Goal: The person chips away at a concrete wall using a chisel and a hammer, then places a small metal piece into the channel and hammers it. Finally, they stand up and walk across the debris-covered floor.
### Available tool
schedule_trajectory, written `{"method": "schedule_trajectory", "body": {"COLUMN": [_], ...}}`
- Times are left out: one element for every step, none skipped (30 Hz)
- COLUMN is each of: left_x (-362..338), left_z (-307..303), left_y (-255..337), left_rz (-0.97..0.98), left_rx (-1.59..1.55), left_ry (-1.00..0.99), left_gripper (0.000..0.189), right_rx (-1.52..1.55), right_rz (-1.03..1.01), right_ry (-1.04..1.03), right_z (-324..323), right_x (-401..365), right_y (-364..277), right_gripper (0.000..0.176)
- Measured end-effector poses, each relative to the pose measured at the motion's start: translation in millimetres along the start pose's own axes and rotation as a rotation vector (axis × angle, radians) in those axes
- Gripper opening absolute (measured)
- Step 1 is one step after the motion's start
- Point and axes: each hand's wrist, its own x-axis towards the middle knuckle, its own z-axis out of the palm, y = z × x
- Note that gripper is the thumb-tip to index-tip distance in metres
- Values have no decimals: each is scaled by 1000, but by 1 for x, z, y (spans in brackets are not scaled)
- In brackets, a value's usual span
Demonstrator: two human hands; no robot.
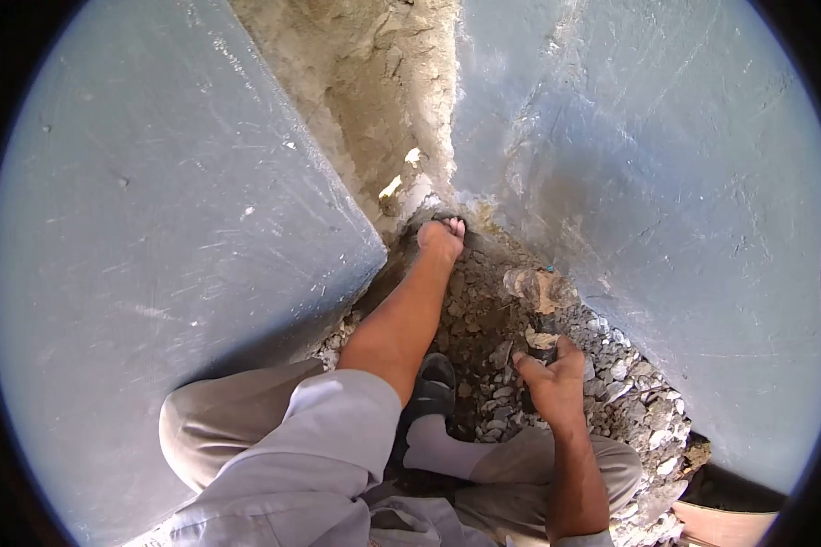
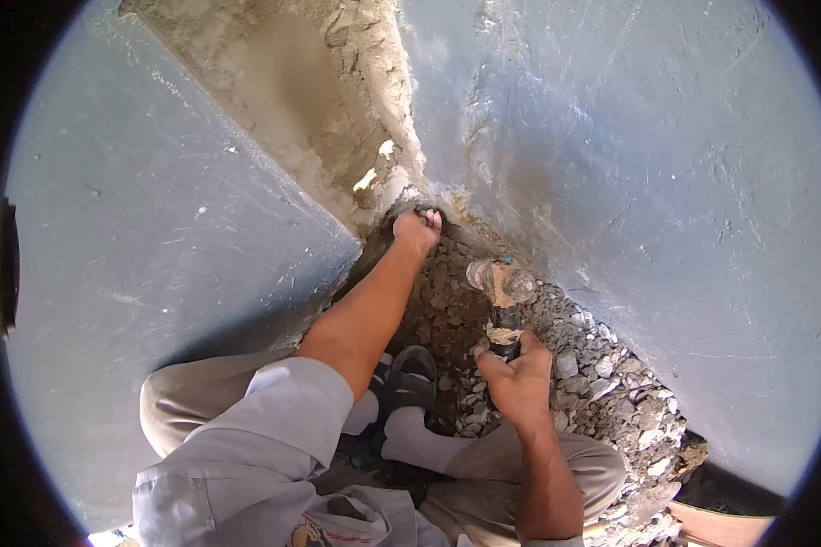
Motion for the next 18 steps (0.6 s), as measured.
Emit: {"method": "schedule_trajectory", "body": {"left_x": [-1,-4,-1,2,5,4,1,0,1,1,1,-4,-9,-18,-28,-34,-25,-32], "left_z": [7,-1,-8,-13,-25,-42,-54,-55,-57,-60,-61,-60,-61,-66,-75,-88,-105,-113], "left_y": [-5,-4,4,12,17,21,24,27,26,26,27,27,24,15,11,12,12,11], "left_rz": [45,6,-26,-56,-34,-39,-45,-51,-29,-51,-69,-90,-91,1,-30,-57,-64,-46], "left_rx": [-29,-15,0,14,38,56,76,97,127,92,57,25,39,95,179,265,359,481], "left_ry": [91,73,47,14,69,17,-42,-111,-113,-142,-174,-208,-161,-116,-133,-153,-156,-123], "left_gripper": [28,27,26,25,26,28,29,30,32,33,34,35,40,49,50,54,47,44], "right_rx": [5,16,43,71,96,84,73,63,-16,-93,-168,-194,-224,-262,-309,-352,-394,-438], "right_rz": [-2,4,23,34,50,38,19,-7,-22,-37,-57,-97,-128,-153,-127,-102,-74,-51], "right_ry": [6,8,5,1,1,7,16,31,37,37,37,34,40,54,47,54,60,64], "right_z": [-1,0,1,1,0,0,0,-1,-4,-7,-7,-8,-10,-15,-20,-25,-30,-37], "right_x": [2,1,1,2,1,-1,-1,1,0,-1,0,2,4,4,5,5,3,2], "right_y": [0,2,1,0,-1,2,5,5,5,5,3,1,2,4,5,3,1,-4], "right_gripper": [23,22,22,21,21,21,22,22,24,25,26,28,29,30,33,33,33,34]}}
